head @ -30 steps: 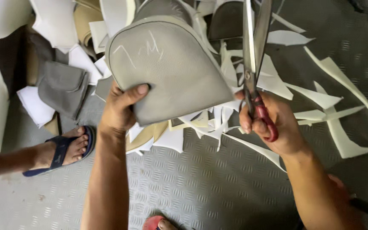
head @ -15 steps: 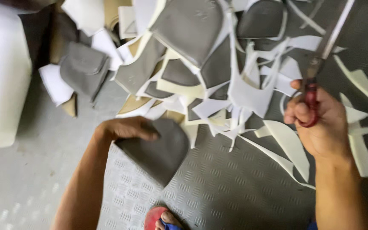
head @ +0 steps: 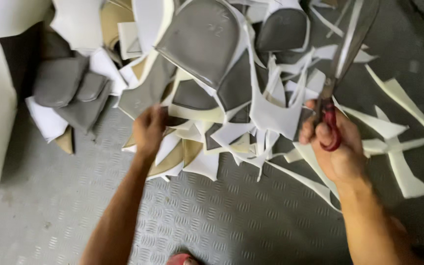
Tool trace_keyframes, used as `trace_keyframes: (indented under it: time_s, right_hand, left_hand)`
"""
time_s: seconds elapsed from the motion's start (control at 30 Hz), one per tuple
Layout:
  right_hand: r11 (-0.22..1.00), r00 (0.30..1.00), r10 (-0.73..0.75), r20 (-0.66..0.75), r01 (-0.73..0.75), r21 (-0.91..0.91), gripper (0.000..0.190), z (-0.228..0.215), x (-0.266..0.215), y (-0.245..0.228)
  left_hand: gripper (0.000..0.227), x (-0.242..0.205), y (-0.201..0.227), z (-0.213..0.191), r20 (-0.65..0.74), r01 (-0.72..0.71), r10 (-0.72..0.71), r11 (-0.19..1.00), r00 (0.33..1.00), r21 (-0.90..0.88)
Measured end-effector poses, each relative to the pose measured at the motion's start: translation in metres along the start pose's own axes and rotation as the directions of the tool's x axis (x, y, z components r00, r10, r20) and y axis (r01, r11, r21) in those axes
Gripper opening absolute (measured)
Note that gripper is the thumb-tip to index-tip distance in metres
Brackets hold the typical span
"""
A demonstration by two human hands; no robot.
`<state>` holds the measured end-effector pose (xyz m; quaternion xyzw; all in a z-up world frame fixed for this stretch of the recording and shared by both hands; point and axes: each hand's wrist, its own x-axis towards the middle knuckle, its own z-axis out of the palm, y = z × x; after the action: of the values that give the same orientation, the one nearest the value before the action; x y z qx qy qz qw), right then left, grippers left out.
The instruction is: The person uses shears to trim the edges of several gray leather pieces. They handle each piece one at a time, cutting along the perimeter and discarding the excess material onto the floor.
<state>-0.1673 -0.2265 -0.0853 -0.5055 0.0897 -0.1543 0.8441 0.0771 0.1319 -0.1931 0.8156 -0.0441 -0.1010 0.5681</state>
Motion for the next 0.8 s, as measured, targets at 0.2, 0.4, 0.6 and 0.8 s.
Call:
trace_keyframes:
  time_s: [0.2, 0.4, 0.6, 0.8]
  right_hand:
    - [1.000, 0.999, 0.012, 0.030, -0.012, 0.014, 0.067, 0.014, -0.005, 0.013]
    - [0.995, 0.994, 0.097, 0.048, -0.096, -0.025, 0.065, 0.027, -0.012, 0.025]
    - [0.991, 0.978, 0.135, 0.157, -0.136, -0.009, 0.069, 0.046, -0.020, 0.030]
    - [0.992, 0.924, 0.116, 0.364, -0.091, -0.084, 0.086, 0.084, -0.027, 0.042]
  left_hand:
    - [0.065, 0.069, 0.082, 0.112, -0.348, -0.088, 0.075, 0.996, 0.935, -0.021]
    - [0.067, 0.085, 0.108, 0.142, -0.433, 0.030, -0.077, 0.993, 0.898, -0.114]
    - [0.045, 0.005, 0.143, 0.101, 0.103, 0.072, 0.085, 0.303, 0.991, -0.950]
    - [0.043, -0.053, 0.176, 0.089, 0.045, 0.041, 0.072, 0.055, 0.996, -0.998]
